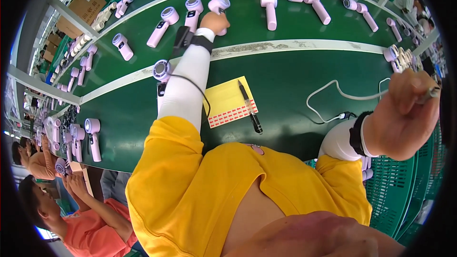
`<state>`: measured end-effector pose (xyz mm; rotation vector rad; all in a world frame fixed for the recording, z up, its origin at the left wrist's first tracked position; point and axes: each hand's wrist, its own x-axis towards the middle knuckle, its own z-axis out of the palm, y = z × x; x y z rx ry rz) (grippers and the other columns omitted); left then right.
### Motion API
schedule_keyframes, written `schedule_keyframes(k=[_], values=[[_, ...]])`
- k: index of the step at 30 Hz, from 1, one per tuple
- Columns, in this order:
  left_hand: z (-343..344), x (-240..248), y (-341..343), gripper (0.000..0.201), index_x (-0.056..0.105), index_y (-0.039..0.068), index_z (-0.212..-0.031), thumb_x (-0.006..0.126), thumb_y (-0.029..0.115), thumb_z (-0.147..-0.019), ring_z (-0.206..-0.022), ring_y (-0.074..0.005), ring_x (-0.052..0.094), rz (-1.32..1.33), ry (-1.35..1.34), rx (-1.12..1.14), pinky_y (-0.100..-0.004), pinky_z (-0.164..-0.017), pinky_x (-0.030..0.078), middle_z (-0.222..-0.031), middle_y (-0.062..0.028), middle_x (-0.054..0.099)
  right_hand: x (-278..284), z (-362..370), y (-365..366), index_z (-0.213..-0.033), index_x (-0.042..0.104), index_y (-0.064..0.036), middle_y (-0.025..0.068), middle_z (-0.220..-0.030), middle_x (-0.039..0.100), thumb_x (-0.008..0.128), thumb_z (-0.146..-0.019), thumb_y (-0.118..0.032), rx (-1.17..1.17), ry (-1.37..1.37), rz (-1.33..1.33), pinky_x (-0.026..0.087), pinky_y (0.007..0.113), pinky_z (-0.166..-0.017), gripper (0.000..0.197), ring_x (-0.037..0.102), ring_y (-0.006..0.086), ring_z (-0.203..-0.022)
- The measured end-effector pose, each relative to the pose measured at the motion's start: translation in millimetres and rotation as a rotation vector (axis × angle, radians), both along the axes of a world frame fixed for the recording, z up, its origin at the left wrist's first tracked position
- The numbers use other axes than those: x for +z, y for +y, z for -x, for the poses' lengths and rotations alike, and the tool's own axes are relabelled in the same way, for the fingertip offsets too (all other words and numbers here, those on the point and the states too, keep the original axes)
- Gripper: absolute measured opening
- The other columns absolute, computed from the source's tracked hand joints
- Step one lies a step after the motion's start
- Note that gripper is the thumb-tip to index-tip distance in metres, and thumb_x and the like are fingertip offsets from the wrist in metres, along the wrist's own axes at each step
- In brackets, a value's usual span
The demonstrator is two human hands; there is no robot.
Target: The person picks up handheld fans from the conveyor belt, presses their buttons to cycle through digital display readings, and plugs a charging cable into their ports before placing them back.
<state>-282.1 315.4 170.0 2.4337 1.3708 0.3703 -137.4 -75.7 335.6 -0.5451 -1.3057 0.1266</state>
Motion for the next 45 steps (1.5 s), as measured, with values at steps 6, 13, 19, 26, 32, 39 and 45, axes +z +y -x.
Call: schedule_keyframes(k=[6,13,19,26,32,39,45], values=[[24,51,-141,0.030,0.039,0.000,-0.105,0.054,0.006,-0.079,-0.075,-0.0213,0.059,0.847,-1.338,-0.342,-0.0321,-0.064,0.051,-0.089,-0.0107,0.052,-16,27,28,-0.097,0.054,0.0036,0.0056,-0.072,0.051,0.039,-0.090,-0.020,-0.271,0.071,0.175,0.026,0.022,-0.051,0.029,0.034,0.0075,-0.055],[68,71,-257,0.029,0.036,0.001,-0.105,0.051,0.007,-0.080,-0.064,-0.0139,0.055,0.713,-1.235,-0.420,-0.0279,-0.054,0.046,-0.083,-0.0084,0.051,-46,44,91,-0.109,0.050,-0.0006,0.0028,-0.088,0.052,0.035,-0.093,-0.027,-0.176,-0.151,0.483,0.027,0.019,-0.053,0.034,0.033,0.0055,-0.060],[77,77,-270,0.032,0.036,0.001,-0.107,0.051,0.006,-0.080,-0.060,-0.0118,0.054,0.710,-1.204,-0.466,-0.0270,-0.052,0.045,-0.079,-0.0071,0.051,-39,59,85,-0.116,0.035,0.0007,0.0014,-0.092,0.043,0.034,-0.094,-0.029,0.056,-0.334,0.468,0.033,0.018,-0.071,0.038,0.037,0.0058,-0.077],[78,76,-271,0.033,0.036,0.001,-0.109,0.048,0.004,-0.078,-0.059,-0.0130,0.055,0.772,-1.173,-0.479,-0.0264,-0.053,0.045,-0.080,-0.0079,0.052,-36,61,80,-0.117,0.035,0.0007,0.0011,-0.093,0.042,0.034,-0.093,-0.031,0.076,-0.313,0.492,0.032,0.017,-0.072,0.039,0.036,0.0054,-0.078],[79,76,-273,0.035,0.034,0.001,-0.110,0.047,0.004,-0.078,-0.059,-0.0139,0.055,0.792,-1.179,-0.541,-0.0272,-0.052,0.045,-0.083,-0.0092,0.052,-34,60,80,-0.115,0.037,0.0008,0.0015,-0.094,0.041,0.035,-0.093,-0.032,0.070,-0.324,0.484,0.032,0.018,-0.074,0.040,0.036,0.0066,-0.081],[84,79,-270,0.036,0.031,0.001,-0.111,0.045,0.004,-0.079,-0.057,-0.0143,0.054,0.804,-1.203,-0.574,-0.0279,-0.051,0.045,-0.084,-0.0103,0.053,-35,62,78,-0.116,0.037,0.0006,0.0021,-0.096,0.042,0.036,-0.093,-0.032,0.036,-0.365,0.439,0.032,0.018,-0.073,0.040,0.037,0.0063,-0.082],[100,85,-275,0.037,0.031,0.001,-0.114,0.046,0.007,-0.080,-0.060,-0.0180,0.056,0.850,-1.142,-0.527,-0.0287,-0.053,0.046,-0.087,-0.0131,0.053,-35,69,77,-0.109,0.044,0.0004,0.0006,-0.087,0.047,0.043,-0.091,-0.026,0.137,-0.215,0.537,0.034,0.017,-0.065,0.032,0.041,0.0047,-0.075]])
